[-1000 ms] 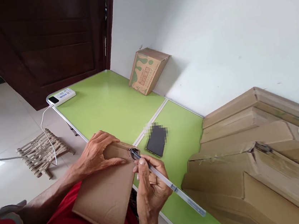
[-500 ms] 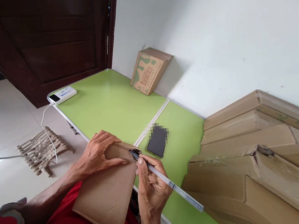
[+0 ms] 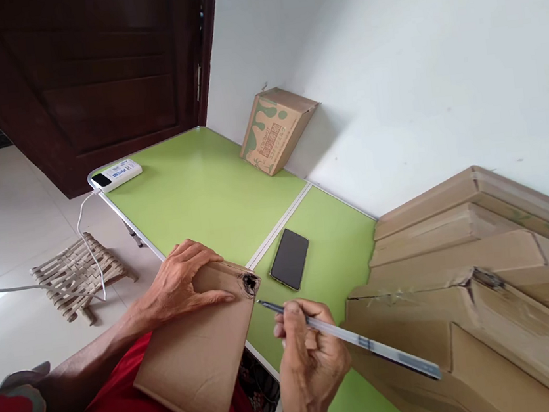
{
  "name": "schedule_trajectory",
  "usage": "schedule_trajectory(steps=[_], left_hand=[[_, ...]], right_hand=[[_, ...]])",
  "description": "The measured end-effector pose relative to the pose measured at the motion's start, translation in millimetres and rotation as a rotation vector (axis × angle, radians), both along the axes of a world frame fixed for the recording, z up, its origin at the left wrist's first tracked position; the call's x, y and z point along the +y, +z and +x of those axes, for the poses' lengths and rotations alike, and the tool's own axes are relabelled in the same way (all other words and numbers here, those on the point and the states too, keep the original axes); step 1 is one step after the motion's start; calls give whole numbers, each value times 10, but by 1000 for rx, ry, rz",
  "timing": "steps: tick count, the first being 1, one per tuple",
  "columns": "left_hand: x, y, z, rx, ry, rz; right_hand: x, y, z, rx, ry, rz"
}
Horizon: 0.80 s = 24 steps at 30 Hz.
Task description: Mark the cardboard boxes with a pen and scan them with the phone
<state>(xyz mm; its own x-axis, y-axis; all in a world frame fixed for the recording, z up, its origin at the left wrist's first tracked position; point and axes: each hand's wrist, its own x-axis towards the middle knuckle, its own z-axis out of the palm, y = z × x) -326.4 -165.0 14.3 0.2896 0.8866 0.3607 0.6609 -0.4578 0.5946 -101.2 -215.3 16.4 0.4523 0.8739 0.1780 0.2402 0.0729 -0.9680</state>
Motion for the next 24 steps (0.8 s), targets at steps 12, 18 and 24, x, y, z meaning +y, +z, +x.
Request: schedule_trajectory(steps=[12,18,24], left_hand=[[5,8,1,-17,-3,-16],[6,18,1,-13,2,-20],[23,15,5,-14,0,-29]], right_hand=[[1047,-415,730,-814,-130,-679],[1165,-552,726,-875,-202,-772],[972,-425,420,-897,-187,-666]])
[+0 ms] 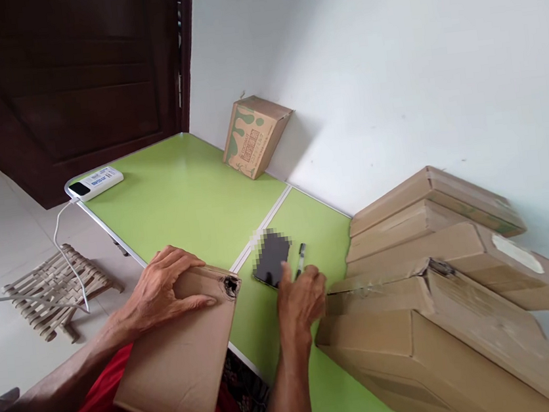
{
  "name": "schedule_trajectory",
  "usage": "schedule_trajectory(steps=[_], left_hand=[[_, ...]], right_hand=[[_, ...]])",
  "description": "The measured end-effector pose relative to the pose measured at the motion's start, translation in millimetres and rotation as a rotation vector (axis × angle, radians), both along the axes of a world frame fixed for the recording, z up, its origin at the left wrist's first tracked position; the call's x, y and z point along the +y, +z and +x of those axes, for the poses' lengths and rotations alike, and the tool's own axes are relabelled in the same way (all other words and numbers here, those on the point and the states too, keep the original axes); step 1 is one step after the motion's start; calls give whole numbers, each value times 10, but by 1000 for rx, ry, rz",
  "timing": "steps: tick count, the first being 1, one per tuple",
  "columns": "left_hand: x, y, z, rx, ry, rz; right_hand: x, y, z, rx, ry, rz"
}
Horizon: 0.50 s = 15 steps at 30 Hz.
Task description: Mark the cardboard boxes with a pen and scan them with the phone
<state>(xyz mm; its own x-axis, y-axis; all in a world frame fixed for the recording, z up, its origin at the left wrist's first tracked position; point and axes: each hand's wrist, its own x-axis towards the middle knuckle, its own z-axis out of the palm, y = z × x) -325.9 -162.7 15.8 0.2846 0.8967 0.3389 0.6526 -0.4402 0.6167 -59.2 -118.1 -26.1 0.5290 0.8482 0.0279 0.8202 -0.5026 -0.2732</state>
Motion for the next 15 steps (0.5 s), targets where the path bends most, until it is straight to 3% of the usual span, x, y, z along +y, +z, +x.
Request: schedule_trajectory(steps=[6,11,15], left_hand=[[-13,7,-11,8,-4,-10],[-24,-5,-12,-3,-5,-9],[-12,-29,-12,4,-7,3]], right_hand=[[56,-56,-345,139,4,-60],[110,-86,-149,364,-72,-18],[-64,-134,13,676,-54,86]])
